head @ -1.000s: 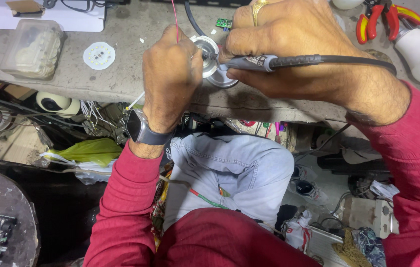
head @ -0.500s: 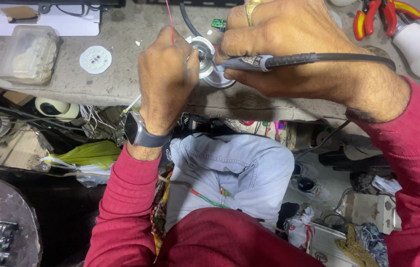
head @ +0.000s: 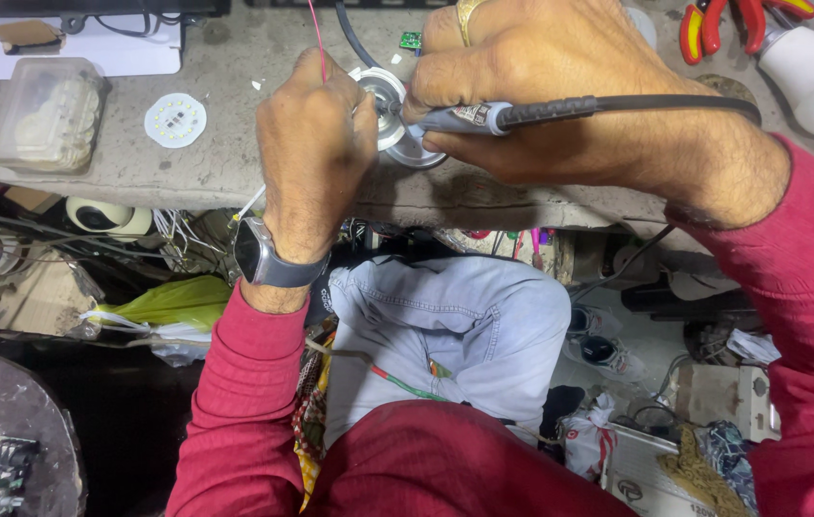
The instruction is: The person strips and twists wires, then uses a soldering iron to attach wires to the base of an LED bulb. They handle pliers, a soldering iron, and a soldering station while working on the bulb base and wires.
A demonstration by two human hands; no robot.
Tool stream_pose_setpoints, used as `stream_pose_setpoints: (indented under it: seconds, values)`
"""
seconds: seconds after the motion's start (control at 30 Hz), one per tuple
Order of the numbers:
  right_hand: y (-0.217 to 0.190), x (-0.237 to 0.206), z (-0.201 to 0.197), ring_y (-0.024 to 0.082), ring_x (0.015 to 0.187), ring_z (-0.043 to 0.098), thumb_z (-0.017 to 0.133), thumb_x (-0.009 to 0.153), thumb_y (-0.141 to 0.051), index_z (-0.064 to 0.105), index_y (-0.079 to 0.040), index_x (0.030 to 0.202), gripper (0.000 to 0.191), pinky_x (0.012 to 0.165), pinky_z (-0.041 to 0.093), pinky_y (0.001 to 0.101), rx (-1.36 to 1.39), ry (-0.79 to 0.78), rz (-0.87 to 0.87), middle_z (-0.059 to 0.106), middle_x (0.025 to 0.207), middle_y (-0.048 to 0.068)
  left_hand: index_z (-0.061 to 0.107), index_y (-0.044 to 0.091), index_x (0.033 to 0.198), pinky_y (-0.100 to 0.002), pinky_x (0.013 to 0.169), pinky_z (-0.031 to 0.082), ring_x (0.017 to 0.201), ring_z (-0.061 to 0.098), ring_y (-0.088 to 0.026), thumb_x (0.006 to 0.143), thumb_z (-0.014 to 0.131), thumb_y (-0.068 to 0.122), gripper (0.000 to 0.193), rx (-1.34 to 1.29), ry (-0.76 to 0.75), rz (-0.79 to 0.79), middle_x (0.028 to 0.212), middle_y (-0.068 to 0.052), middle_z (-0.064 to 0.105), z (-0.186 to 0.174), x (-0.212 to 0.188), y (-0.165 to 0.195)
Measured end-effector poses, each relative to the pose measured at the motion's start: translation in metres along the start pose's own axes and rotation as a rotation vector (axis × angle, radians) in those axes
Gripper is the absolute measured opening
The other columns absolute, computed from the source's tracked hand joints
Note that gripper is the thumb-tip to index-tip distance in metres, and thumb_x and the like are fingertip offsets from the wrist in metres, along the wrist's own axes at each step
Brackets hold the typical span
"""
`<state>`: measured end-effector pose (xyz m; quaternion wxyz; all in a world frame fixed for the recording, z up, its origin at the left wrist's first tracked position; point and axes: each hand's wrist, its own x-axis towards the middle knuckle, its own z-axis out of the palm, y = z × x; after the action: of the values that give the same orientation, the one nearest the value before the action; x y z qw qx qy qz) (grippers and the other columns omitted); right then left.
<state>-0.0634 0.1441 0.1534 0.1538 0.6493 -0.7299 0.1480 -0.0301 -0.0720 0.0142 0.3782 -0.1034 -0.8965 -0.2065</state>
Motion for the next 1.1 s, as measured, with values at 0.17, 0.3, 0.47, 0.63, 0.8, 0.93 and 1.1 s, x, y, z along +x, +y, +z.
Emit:
stream_pose_setpoints:
  seconds: [0.17,0.3,0.47,0.63,0.8,0.93,1.1]
  values:
    - [0.0002,-0.0001,0.0014,0.032,0.075,0.061,0.081,0.083,-0.010,0.072,-0.002,0.096,0.018,0.059,0.043,0.0443,-0.018,0.021,-0.028,0.062,0.082,0.012,0.070,-0.001,0.085,-0.050,0.065,0.051,0.077,0.064,-0.043,0.088,0.078,0.009,0.012,0.003,0.003,0.011,0.094,-0.020,0.063,-0.0003,-0.0003,0.0003]
    - [-0.0004,0.0004,0.0016,0.031,0.072,0.061,0.080,0.083,-0.008,0.073,-0.003,0.095,0.015,0.057,0.042,0.0442,-0.028,0.020,-0.002,0.061,0.079,0.012,0.070,0.000,0.083,-0.051,0.064,0.050,0.076,0.064,-0.043,0.089,0.077,0.008,0.012,0.019,0.011,0.007,0.093,-0.020,0.063,0.0010,0.0009,0.0005]
    - [-0.0012,0.0005,-0.0011,0.032,0.073,0.061,0.080,0.083,-0.008,0.072,-0.003,0.093,0.014,0.058,0.043,0.0445,-0.014,0.025,-0.025,0.061,0.079,0.012,0.069,-0.001,0.085,-0.050,0.067,0.051,0.078,0.065,-0.043,0.088,0.077,0.007,0.012,-0.002,0.016,0.012,0.095,-0.020,0.063,-0.0004,0.0004,0.0015]
    - [-0.0007,0.0007,-0.0013,0.031,0.074,0.062,0.079,0.089,-0.010,0.072,-0.002,0.095,0.012,0.060,0.045,0.0431,-0.030,0.003,0.008,0.063,0.085,0.013,0.069,-0.002,0.086,-0.049,0.069,0.052,0.080,0.065,-0.042,0.088,0.078,0.006,0.012,-0.022,0.002,0.010,0.096,-0.019,0.063,-0.0033,-0.0004,0.0023]
    - [-0.0010,-0.0001,0.0006,0.032,0.073,0.062,0.078,0.087,-0.009,0.073,-0.003,0.094,0.011,0.059,0.045,0.0431,-0.013,0.035,0.000,0.063,0.083,0.013,0.069,-0.002,0.087,-0.049,0.070,0.052,0.081,0.065,-0.042,0.087,0.078,0.006,0.012,-0.010,0.012,0.017,0.097,-0.019,0.063,-0.0039,-0.0007,0.0025]
    - [0.0008,0.0007,0.0019,0.031,0.069,0.062,0.079,0.086,-0.009,0.073,-0.003,0.090,0.009,0.056,0.043,0.0438,-0.012,0.035,-0.009,0.063,0.079,0.013,0.069,-0.002,0.086,-0.049,0.070,0.053,0.082,0.066,-0.042,0.088,0.077,0.004,0.010,0.009,0.013,0.012,0.098,-0.021,0.063,-0.0028,-0.0004,0.0029]
    - [0.0023,0.0022,0.0061,0.030,0.070,0.062,0.080,0.087,-0.011,0.071,-0.003,0.086,0.012,0.058,0.044,0.0429,-0.100,0.028,-0.035,0.062,0.078,0.011,0.070,-0.002,0.086,-0.049,0.069,0.052,0.080,0.066,-0.043,0.087,0.078,0.005,0.010,0.021,0.004,0.000,0.098,-0.021,0.063,-0.0026,-0.0004,0.0040]
